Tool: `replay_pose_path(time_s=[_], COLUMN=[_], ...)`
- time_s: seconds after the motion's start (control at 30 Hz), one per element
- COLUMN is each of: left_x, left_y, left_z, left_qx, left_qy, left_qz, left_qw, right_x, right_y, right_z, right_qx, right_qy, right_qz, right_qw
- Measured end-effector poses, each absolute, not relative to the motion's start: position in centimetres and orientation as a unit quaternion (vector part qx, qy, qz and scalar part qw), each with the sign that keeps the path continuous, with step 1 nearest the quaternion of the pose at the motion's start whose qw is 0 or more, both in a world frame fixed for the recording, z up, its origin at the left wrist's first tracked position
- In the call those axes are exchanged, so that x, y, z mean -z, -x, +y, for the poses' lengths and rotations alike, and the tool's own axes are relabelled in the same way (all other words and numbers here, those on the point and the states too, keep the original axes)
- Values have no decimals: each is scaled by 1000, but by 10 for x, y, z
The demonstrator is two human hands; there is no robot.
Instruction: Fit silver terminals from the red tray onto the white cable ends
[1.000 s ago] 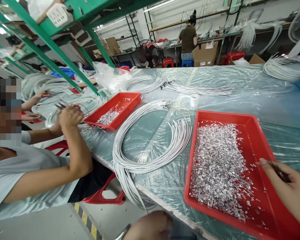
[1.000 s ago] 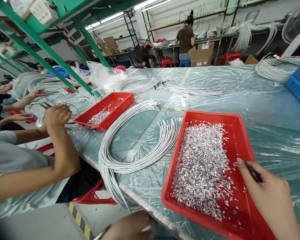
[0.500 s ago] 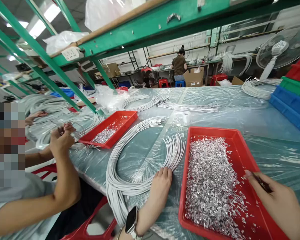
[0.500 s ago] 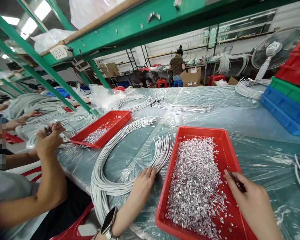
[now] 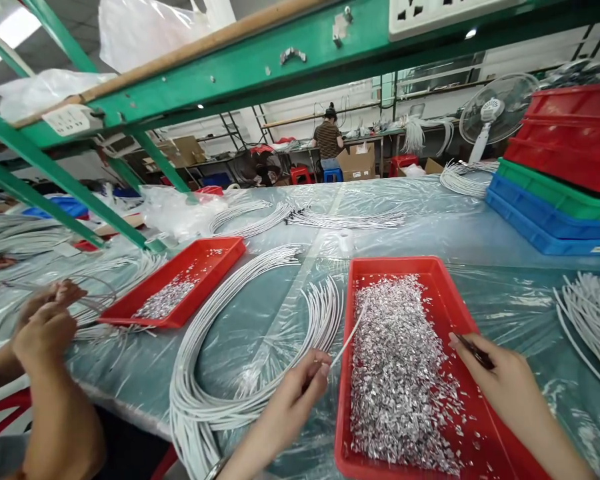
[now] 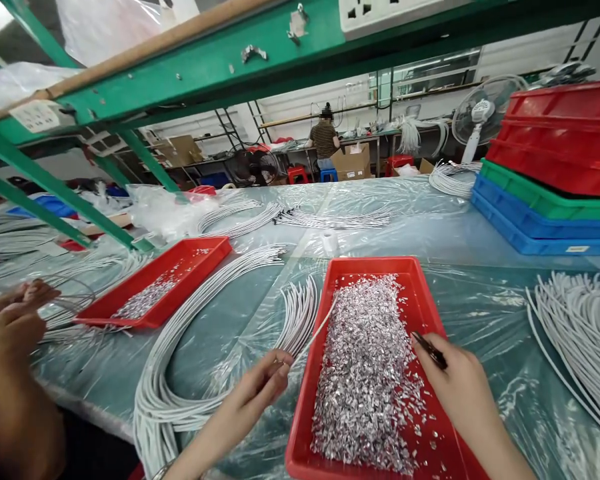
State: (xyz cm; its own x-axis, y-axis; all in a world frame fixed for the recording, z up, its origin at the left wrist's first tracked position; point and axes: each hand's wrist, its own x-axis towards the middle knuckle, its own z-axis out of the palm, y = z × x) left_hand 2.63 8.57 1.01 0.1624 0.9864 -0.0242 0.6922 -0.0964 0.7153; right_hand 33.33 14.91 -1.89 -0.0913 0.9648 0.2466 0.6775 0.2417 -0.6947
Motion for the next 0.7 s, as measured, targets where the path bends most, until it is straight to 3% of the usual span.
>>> replay_pose_path(time_s=[0.3,0.53,0.7], left_x=[-33,-19,-14], left_y=[-106,-115,-109], left_z=[110,110,108], left_qx=[-303,-304,-293], left_qy=[-697,-689,-679], left_qz=[459,446,419], left_qw=[460,484,526], right_x=[-4,-16,-16], right_y=[-311,-302,-290], right_z=[132,97,87], right_qx=[-268,-337,-339], right_qy=[534,476,490], right_qz=[-725,-706,-710], right_qw=[343,403,375])
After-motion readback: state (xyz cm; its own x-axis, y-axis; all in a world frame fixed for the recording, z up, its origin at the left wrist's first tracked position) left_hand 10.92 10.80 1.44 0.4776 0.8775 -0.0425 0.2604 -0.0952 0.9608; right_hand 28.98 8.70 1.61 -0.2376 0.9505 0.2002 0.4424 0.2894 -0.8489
